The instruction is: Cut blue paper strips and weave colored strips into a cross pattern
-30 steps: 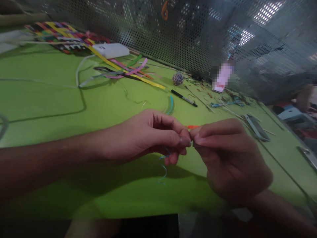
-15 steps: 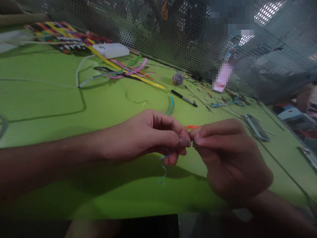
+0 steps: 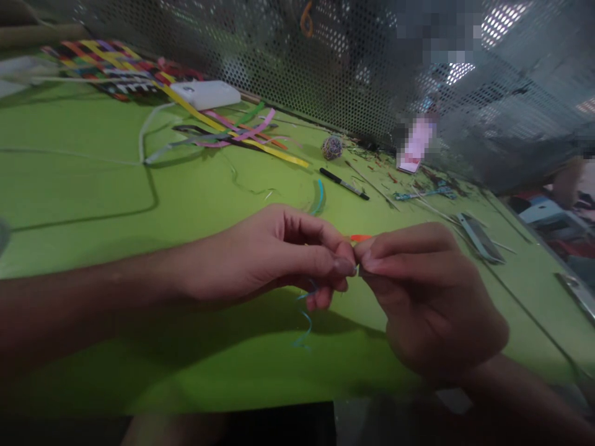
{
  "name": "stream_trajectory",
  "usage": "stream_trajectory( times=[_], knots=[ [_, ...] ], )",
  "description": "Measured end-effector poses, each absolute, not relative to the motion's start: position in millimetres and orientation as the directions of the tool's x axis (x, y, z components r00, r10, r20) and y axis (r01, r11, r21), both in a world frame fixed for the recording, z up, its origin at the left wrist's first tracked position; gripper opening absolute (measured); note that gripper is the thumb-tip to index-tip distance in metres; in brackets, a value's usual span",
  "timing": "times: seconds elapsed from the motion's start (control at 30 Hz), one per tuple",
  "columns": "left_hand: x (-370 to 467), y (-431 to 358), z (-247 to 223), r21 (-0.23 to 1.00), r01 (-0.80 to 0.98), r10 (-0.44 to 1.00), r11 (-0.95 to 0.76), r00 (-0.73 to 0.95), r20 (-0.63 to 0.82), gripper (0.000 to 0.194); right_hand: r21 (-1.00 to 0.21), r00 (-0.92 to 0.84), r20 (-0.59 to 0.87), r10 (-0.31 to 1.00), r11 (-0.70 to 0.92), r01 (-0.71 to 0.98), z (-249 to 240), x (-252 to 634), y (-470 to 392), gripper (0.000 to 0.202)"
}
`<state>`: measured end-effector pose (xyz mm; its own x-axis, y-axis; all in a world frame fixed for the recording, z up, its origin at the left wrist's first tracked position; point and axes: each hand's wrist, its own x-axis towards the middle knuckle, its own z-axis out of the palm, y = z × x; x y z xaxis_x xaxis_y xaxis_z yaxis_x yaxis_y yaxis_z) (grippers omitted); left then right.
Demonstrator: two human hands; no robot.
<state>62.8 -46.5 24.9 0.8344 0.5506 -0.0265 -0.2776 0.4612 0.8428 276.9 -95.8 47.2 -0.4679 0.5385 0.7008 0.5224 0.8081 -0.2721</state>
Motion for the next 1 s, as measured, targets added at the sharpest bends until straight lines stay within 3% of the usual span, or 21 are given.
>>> stream_trajectory(
  times=[1.0],
  knots=[
    [61.2,-45.9,24.9,0.839,-0.275,0.523,0.470,0.852,-0.014,0.009,-0.295,-0.482,0.693,0.536,0.821,0.489,47.6,276.4,-95.8,0.023]
  ],
)
